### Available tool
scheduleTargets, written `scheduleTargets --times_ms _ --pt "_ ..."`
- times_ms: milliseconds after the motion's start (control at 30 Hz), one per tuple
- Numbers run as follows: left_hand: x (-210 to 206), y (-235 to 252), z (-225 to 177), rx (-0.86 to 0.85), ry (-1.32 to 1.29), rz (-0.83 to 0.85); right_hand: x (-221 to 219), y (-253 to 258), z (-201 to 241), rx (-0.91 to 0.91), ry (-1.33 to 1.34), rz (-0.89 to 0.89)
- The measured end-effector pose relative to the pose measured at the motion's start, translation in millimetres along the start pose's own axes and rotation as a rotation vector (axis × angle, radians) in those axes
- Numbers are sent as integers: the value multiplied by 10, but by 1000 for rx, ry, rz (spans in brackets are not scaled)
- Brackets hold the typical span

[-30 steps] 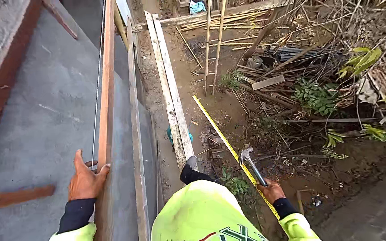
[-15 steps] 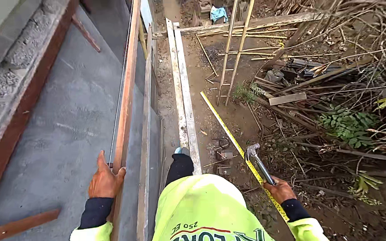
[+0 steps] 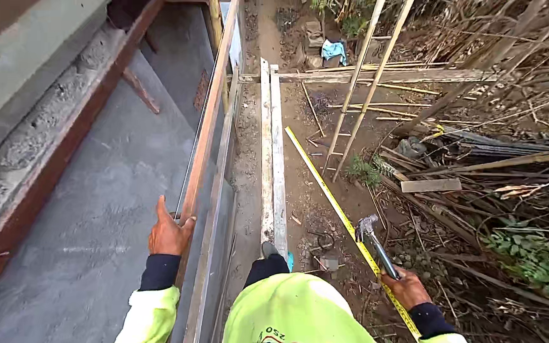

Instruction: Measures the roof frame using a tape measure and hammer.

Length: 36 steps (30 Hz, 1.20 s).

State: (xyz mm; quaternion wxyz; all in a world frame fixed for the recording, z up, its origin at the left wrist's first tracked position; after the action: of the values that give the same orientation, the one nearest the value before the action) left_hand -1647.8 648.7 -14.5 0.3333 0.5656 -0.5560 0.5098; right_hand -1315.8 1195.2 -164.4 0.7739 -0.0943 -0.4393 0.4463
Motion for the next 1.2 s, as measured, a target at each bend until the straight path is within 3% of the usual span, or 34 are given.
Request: scheduleTargets --times_ms 200,467,733,900,1067,1200 --pt "-61 730 -445 50 -26 82 307 716 1072 113 -61 41" --pt "-166 1535 -904 76 -51 146 640 1728 2883 471 -30 190" --pt "-60 2133 -1471 176 -60 62 341 3397 5021 622 -164 310" --pt "-22 2276 -1613 273 -89 -4 114 4160 6261 698 -318 342" --pt "-5 2280 -1625 355 -96 9 -178 4686 7124 730 -399 349" --pt "-20 2263 -1588 354 -72 -16 -433 4821 7560 748 -422 379"
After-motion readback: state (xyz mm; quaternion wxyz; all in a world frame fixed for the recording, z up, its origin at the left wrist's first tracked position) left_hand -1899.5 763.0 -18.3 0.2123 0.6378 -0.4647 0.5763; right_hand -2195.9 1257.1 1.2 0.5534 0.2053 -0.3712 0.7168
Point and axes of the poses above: each hand's wrist, its own y-axis towards the middle knuckle, its own x-axis out of the back of the hand, z = x × y, the point moved 7 cm from there along y, towards the middle knuckle, and after that the axes turned 9 degrees about y, right-handed, at the moved point
